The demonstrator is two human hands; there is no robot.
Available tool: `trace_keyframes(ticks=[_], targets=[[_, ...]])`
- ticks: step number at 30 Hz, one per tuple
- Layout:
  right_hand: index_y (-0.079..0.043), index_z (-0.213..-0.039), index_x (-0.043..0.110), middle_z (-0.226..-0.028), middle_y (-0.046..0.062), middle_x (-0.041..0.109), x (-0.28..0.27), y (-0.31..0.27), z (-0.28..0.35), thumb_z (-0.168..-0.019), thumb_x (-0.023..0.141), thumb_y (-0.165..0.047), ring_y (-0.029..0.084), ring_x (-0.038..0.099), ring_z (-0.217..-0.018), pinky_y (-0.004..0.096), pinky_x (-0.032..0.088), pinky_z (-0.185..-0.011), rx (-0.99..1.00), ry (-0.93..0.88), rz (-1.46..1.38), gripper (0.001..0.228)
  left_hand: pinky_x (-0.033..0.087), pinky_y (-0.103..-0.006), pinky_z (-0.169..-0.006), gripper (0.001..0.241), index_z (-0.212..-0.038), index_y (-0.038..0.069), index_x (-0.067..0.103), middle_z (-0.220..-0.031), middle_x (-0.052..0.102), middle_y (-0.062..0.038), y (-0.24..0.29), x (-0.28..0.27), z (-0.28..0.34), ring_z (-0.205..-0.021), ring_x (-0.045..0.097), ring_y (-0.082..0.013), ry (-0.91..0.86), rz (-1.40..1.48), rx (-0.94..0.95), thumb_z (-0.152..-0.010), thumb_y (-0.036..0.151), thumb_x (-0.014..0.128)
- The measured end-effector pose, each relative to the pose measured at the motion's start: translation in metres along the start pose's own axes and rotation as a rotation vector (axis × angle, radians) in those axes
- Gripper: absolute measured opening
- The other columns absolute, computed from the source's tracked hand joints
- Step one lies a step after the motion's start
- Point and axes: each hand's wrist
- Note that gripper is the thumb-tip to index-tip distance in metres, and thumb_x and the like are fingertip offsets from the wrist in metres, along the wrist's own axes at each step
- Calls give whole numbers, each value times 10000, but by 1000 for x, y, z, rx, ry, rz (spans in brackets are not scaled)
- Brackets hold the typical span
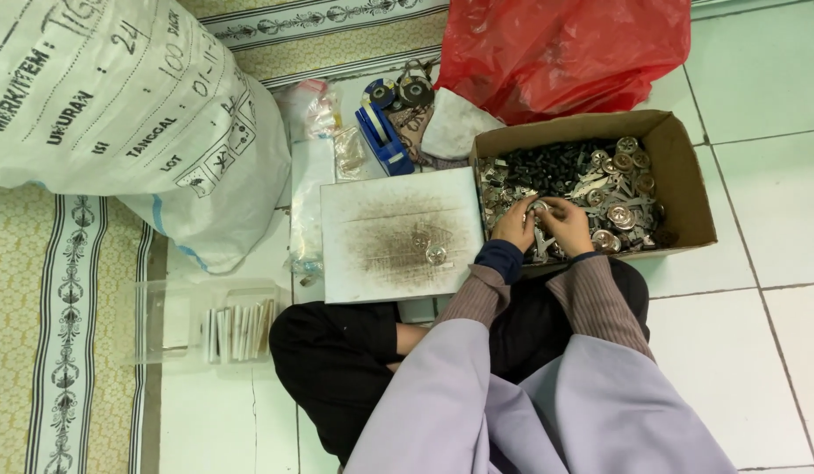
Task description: Packing small metal components from a cardboard box into small plastic bags.
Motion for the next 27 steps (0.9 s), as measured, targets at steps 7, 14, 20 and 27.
trace_keyframes(ticks=[7,14,20,27], targets=[[-23,-1318,635,-954,205,724,19,-31,23,-1004,756,-137,271,685,-950,421,553,-867,-188,44,-178,355,602,-302,-724,329,-1336,206,665,-1062,695,-59,-24,6,21,-927,699,-238,407,149,93,-1008,181,674],[-37,-1216,665,-909,147,703,93,-75,73,-963,716,-89,320,696,-867,397,587,-771,-544,82,278,263,588,-296,-585,329,-1269,127,685,-1015,717,-67,-35,-71,97,-784,685,-222,611,-36,187,-944,112,728],[-117,-1182,683,-887,64,682,156,-61,64,-918,752,-135,249,690,-870,356,564,-771,-782,115,605,274,523,-450,-915,321,-1269,183,675,-1218,663,-115,-66,-133,141,-1143,604,-304,547,-580,126,-997,346,624],[-193,-1162,678,-1324,130,604,179,-41,53,-902,758,-315,344,580,-1264,449,500,-974,-784,306,807,298,318,-538,-1108,427,-1343,234,636,-1400,619,-128,-77,-128,148,-1372,486,-344,467,-714,-26,-963,407,548]])
Point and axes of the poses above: each hand's wrist, its own z-axis away from the middle knuckle, its own x-axis out of the palm, y = z × x
